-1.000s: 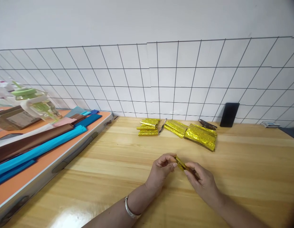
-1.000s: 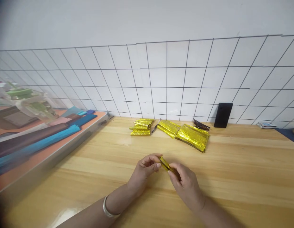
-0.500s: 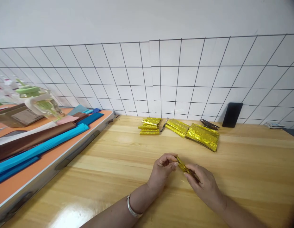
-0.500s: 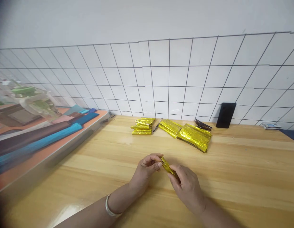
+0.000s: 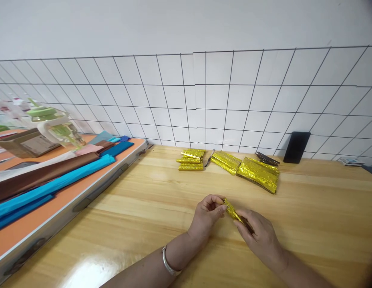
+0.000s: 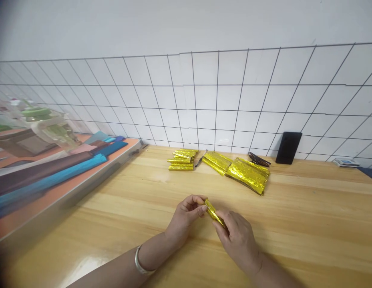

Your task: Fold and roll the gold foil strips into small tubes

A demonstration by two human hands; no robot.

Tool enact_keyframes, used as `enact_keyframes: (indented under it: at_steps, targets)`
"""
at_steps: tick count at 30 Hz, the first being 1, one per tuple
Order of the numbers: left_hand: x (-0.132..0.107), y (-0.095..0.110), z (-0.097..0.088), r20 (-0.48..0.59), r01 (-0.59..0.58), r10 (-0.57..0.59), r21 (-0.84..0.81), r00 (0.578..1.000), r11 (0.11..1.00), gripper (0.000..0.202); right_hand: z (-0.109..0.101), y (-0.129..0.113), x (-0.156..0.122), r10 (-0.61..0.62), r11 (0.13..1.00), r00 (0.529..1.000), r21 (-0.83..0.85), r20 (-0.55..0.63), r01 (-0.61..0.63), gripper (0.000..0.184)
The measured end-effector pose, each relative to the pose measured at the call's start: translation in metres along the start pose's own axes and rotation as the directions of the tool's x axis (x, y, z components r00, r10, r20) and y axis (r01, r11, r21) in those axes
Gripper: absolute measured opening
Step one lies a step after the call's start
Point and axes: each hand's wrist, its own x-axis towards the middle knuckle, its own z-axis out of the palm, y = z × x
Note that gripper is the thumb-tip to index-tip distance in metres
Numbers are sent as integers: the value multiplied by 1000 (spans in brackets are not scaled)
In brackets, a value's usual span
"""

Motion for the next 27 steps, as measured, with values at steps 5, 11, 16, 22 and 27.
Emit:
enact_keyframes:
  at_steps: [5, 11, 16, 22, 27]
  targets:
    - [0, -1, -1, 9, -2, 2, 8, 1000, 1000, 25, 0, 0, -1, -9, 1000, 1000, 6, 6, 9, 22]
    - [1, -4, -2, 26, 9, -9, 11, 1000, 1000, 21, 1, -1, 0, -1, 1000, 1000, 8, -10, 1, 20]
    - [2, -5, -2, 33, 9, -10, 35, 999, 999, 19, 4, 3, -2, -5, 1000, 999, 11, -33, 5, 19]
    - [1, -4, -3, 44, 15, -17, 34, 999, 999, 17, 2, 2, -1, -105, 994, 994, -33, -38, 104, 21]
    - [1, -4, -4, 42, 27, -28, 37, 999, 999, 16, -1, 0, 0, -176, 982, 983, -75, -45, 173, 26]
